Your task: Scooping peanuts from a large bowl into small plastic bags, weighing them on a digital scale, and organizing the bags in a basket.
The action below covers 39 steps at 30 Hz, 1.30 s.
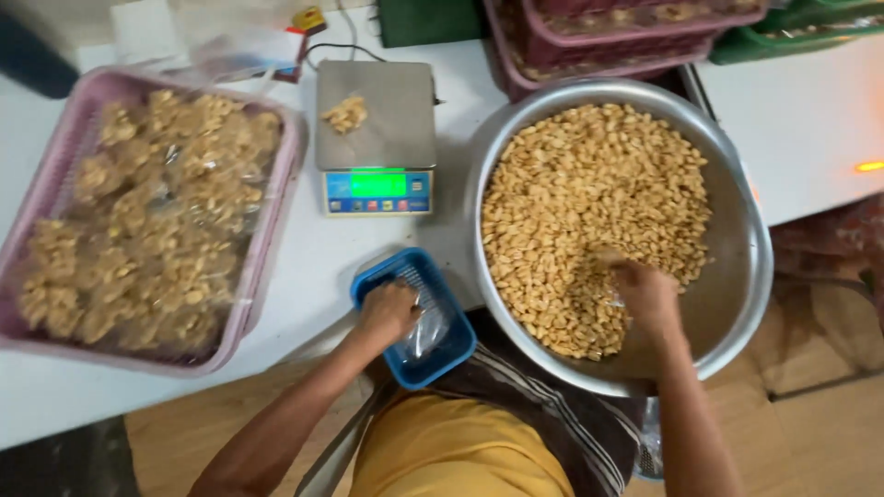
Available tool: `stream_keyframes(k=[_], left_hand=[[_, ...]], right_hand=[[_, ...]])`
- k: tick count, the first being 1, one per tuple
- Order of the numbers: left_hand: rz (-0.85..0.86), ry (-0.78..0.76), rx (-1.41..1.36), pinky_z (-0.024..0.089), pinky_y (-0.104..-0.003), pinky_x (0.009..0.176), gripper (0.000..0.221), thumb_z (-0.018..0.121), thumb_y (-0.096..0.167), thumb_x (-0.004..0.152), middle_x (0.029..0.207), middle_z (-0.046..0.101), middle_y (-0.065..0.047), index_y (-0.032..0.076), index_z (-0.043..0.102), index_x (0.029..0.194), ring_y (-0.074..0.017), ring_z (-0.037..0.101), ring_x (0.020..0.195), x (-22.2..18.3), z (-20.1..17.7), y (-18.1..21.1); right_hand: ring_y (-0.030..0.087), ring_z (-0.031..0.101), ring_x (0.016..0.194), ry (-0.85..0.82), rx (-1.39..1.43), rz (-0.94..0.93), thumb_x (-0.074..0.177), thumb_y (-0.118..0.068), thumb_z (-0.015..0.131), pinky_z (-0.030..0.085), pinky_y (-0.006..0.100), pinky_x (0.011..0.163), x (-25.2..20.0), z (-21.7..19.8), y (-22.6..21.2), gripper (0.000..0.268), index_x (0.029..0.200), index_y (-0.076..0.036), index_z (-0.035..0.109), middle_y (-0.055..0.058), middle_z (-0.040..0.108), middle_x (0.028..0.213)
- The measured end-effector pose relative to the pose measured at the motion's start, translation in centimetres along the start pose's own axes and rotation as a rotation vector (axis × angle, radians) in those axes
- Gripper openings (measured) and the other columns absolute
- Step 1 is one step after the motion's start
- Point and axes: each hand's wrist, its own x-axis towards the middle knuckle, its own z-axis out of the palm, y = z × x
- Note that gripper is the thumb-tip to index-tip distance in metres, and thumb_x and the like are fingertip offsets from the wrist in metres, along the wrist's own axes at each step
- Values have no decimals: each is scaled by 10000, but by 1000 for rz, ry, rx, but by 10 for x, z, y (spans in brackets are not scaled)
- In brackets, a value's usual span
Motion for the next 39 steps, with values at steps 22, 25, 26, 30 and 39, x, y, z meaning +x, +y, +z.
stream_keyframes(k=[22, 25, 26, 30, 39], left_hand=[[283, -248, -1445, 502, -227, 401, 273, 909, 92, 725, 577, 662, -107, -31, 767, 924, -116, 612, 460, 27, -115, 151], [310, -261, -1344, 509, -230, 406, 358, 913, 147, 732, 635, 696, -96, -33, 762, 1002, -100, 612, 497, 41, -109, 158], [317, -251, -1266, 500, -244, 409, 425, 920, 188, 736, 647, 708, -103, -46, 754, 1050, -98, 608, 514, 44, -108, 159], [385, -306, -1294, 618, -372, 846, 576, 833, 161, 827, 1048, 704, -255, -71, 607, 1303, -265, 709, 978, 52, -102, 172], [489, -367, -1175, 589, -365, 866, 449, 784, 218, 895, 1104, 729, -147, 126, 631, 1307, -254, 724, 1031, 64, -76, 174]], right_hand=[[221, 629, 535, -148, 1394, 129, 892, -62, 635, 535, 317, 479, -76, -73, -69, 245, 1067, 102, 687, 205, 648, 706], [221, 643, 543, 65, 970, -142, 831, -39, 687, 508, 300, 504, -92, -98, -96, 210, 1022, -7, 769, 176, 677, 681], [225, 658, 556, 157, 653, -264, 794, -55, 746, 501, 312, 525, -97, -105, -103, 238, 1011, -112, 826, 128, 710, 685], [173, 649, 587, 345, 371, -492, 823, -64, 734, 527, 275, 565, -100, -96, -98, 222, 1021, -128, 813, 47, 695, 752], [173, 603, 597, 260, 925, -187, 882, 36, 603, 547, 324, 640, -97, -105, -82, 230, 1053, 26, 757, 151, 652, 682]])
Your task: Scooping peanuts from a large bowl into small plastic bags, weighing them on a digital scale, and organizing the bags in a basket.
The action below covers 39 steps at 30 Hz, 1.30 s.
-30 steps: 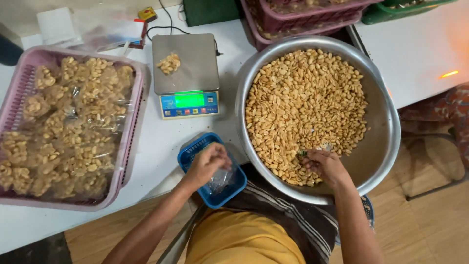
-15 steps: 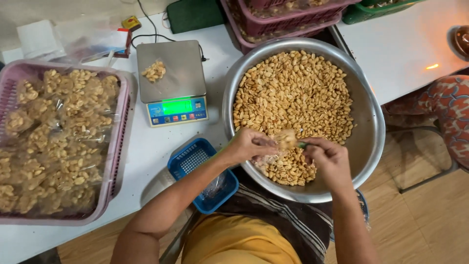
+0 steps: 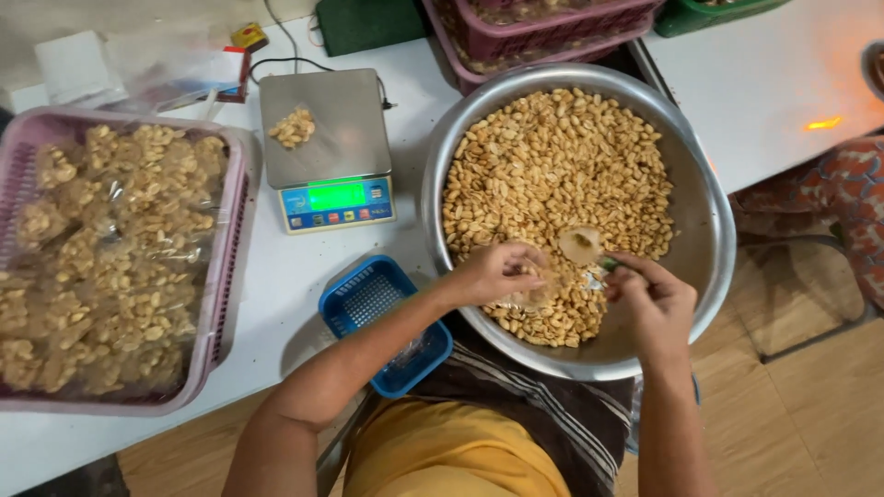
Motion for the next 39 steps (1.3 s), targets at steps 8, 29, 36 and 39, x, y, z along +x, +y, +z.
stream_keyframes(k=[8, 29, 36, 39], left_hand=[[458, 575, 88, 554, -263, 814, 182, 639, 287, 983, 831, 749, -8, 168, 753, 905, -79, 664, 841, -19, -69, 94], [432, 1194, 307, 452, -305, 923, 134, 518, 248, 1073, 988, 624, -10, 139, 588, 1105, -136, 564, 983, -83, -231, 24], [68, 591, -426, 605, -421, 913, 856, 805, -101, 695, 1013, 681, -87, 182, 415, 1403, -246, 733, 971, -81, -66, 98], [50, 427, -133, 606, -416, 911, 885, 808, -21, 698, 1035, 704, -83, 248, 405, 1439, -272, 733, 988, -60, -22, 64]], right_hand=[[190, 596, 577, 64, 169, 317, 953, -12, 588, 522, 331, 583, -5, -8, 71, 184, 1054, 83, 709, 199, 621, 733], [284, 657, 602, -157, 182, 415, 915, 31, 612, 595, 404, 613, -11, 21, 81, 209, 1061, 148, 705, 274, 670, 751], [255, 651, 574, -102, 120, 309, 914, 28, 587, 586, 385, 558, -10, 14, 41, 213, 1042, 130, 723, 244, 671, 725], [228, 643, 573, -6, 12, 135, 913, 14, 605, 555, 357, 591, -12, 10, 21, 238, 1099, 41, 752, 196, 671, 717]])
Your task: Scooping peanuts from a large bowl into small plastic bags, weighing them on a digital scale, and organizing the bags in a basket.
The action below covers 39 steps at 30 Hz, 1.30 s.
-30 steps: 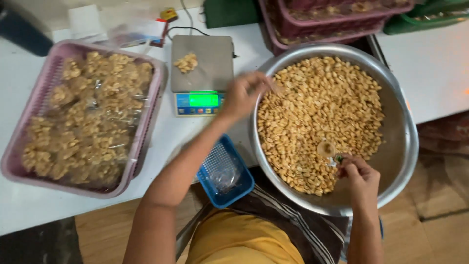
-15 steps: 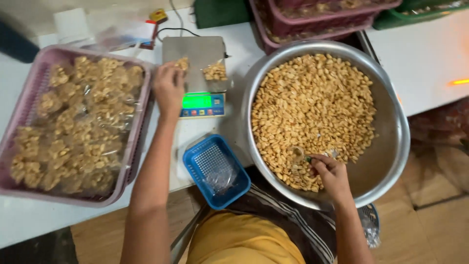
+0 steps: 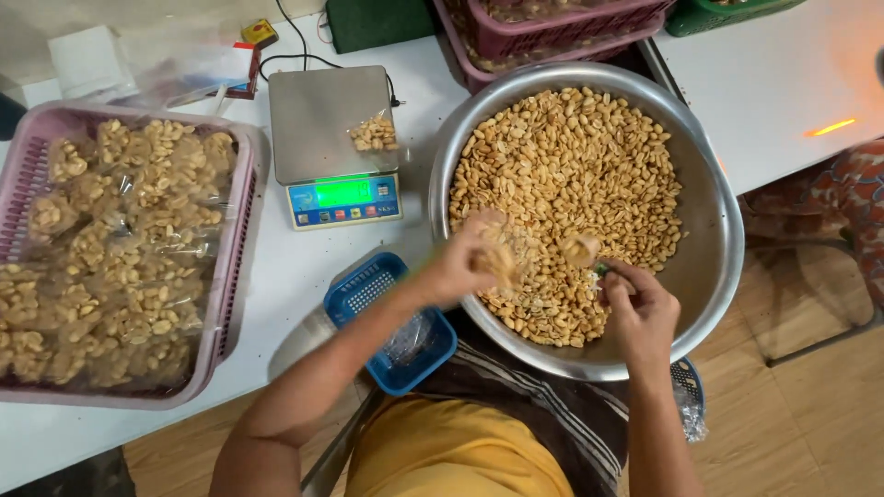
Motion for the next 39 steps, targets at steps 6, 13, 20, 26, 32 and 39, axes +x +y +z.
stream_keyframes(k=[6, 13, 20, 26, 32, 39], left_hand=[[-14, -317, 579, 579, -454, 922, 875, 724, 133, 761, 1058, 753, -44, 408, 333, 1493, -311, 737, 1014, 5, 44, -13], [-23, -377, 301, 509, -628, 1012, 742, 711, 133, 865, 1451, 439, -194, 209, 335, 1500, -466, 473, 1334, -2, 31, -2], [56, -252, 189, 425, -575, 1086, 920, 887, 149, 697, 1527, 411, -263, 177, 393, 1473, -525, 483, 1299, 6, 16, -53], [49, -217, 74, 406, -583, 1095, 876, 921, 184, 708, 1508, 420, -262, 157, 442, 1441, -530, 426, 1336, 8, 16, -42], [-11, -147, 148, 592, -326, 836, 633, 830, 67, 716, 1231, 686, -192, 109, 628, 1315, -215, 660, 1015, 30, 20, -64], [18, -173, 14, 611, -366, 830, 689, 857, 92, 750, 1232, 672, -245, 193, 589, 1377, -213, 652, 1047, 25, 20, -59]], right_hand=[[279, 660, 701, 105, -441, -440, 945, -48, 695, 529, 384, 682, -18, -7, -9, 186, 1103, -27, 791, 147, 691, 830], [234, 562, 705, 123, -504, -483, 1021, -40, 662, 446, 350, 658, -20, -14, -29, 213, 1194, 1, 779, 104, 608, 810], [510, 655, 803, -166, -651, -109, 902, -172, 656, 483, 591, 731, -13, 18, 10, 236, 1078, -87, 787, 267, 691, 747], [148, 568, 509, -214, -238, 134, 879, -140, 635, 448, 281, 548, -10, 24, 33, 214, 1017, -141, 798, 81, 653, 526], [233, 634, 545, -158, -325, 170, 887, -106, 657, 490, 346, 582, -11, 12, 38, 219, 1058, -82, 791, 152, 690, 591], [176, 644, 533, -235, -219, 191, 857, -126, 663, 490, 288, 572, -14, 20, 47, 223, 1026, -96, 806, 117, 697, 563]])
